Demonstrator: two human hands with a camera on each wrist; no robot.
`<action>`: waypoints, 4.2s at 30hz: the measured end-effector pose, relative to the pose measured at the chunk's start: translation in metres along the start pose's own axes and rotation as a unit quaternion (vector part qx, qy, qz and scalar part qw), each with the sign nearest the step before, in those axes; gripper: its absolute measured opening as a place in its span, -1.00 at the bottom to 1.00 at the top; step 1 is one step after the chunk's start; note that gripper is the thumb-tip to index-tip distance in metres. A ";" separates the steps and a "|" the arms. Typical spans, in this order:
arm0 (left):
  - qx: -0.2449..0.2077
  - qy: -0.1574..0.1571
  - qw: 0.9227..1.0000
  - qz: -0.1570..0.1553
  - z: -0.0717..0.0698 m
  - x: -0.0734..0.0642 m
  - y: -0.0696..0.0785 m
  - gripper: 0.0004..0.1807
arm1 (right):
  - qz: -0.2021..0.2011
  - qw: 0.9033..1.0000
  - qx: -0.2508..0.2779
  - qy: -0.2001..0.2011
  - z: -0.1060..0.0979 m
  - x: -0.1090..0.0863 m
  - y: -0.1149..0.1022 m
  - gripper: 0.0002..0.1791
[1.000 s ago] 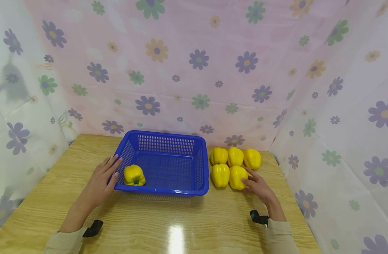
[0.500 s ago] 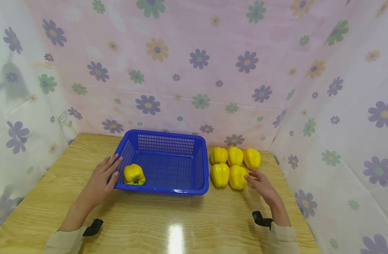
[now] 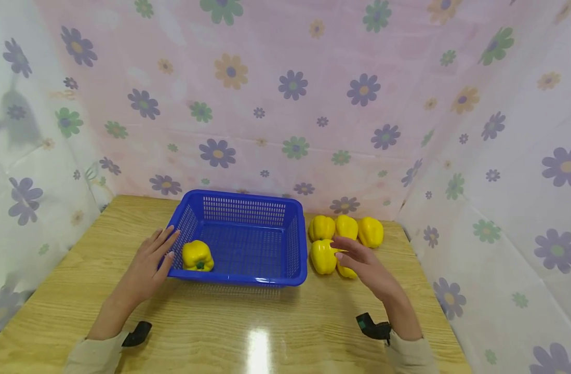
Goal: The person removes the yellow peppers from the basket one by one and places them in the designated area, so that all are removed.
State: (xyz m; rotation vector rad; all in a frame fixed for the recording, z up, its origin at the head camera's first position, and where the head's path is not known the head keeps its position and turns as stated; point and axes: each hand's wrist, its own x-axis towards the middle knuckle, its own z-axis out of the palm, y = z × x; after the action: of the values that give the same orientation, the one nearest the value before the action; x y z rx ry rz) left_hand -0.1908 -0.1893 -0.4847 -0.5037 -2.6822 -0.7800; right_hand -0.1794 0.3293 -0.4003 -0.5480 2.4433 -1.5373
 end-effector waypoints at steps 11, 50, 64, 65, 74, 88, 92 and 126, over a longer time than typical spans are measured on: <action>0.006 0.000 1.000 0.001 0.001 0.001 -0.002 -0.45 | -0.026 0.994 -0.036 -0.102 0.038 0.050 -0.057 -0.44; 0.004 -0.004 1.000 -0.002 0.000 0.000 0.000 -0.45 | -0.068 0.929 -0.186 -0.314 0.178 0.230 -0.060 -0.43; 0.007 -0.013 1.000 -0.004 0.001 0.001 0.001 -0.44 | -0.104 0.905 -0.183 -0.369 0.209 0.238 -0.046 -0.25; 0.006 -0.012 1.000 -0.004 0.001 0.001 0.001 -0.44 | -0.103 0.905 -0.183 -0.369 0.209 0.237 -0.046 -0.24; 0.006 -0.007 1.000 -0.002 0.000 0.001 0.000 -0.44 | -0.075 0.924 -0.178 -0.330 0.199 0.237 -0.040 -0.42; 0.001 -0.011 1.000 -0.009 0.000 -0.001 -0.001 -0.44 | -0.079 0.933 -0.110 -0.332 0.205 0.247 -0.037 -0.47; 0.001 -0.012 1.000 -0.009 0.000 -0.001 0.000 -0.44 | -0.074 0.928 -0.114 -0.346 0.204 0.246 -0.037 -0.46; -0.002 -0.011 1.000 -0.013 0.000 -0.001 0.001 -0.43 | 0.074 0.918 -0.097 -0.378 0.189 0.239 -0.021 -0.30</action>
State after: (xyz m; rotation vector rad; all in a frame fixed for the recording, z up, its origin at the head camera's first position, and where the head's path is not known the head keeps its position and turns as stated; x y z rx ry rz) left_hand -0.1896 -0.1887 -0.4842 -0.4831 -2.7137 -0.7912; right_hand -0.3241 0.0668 -0.4577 -0.7880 1.9618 -0.8001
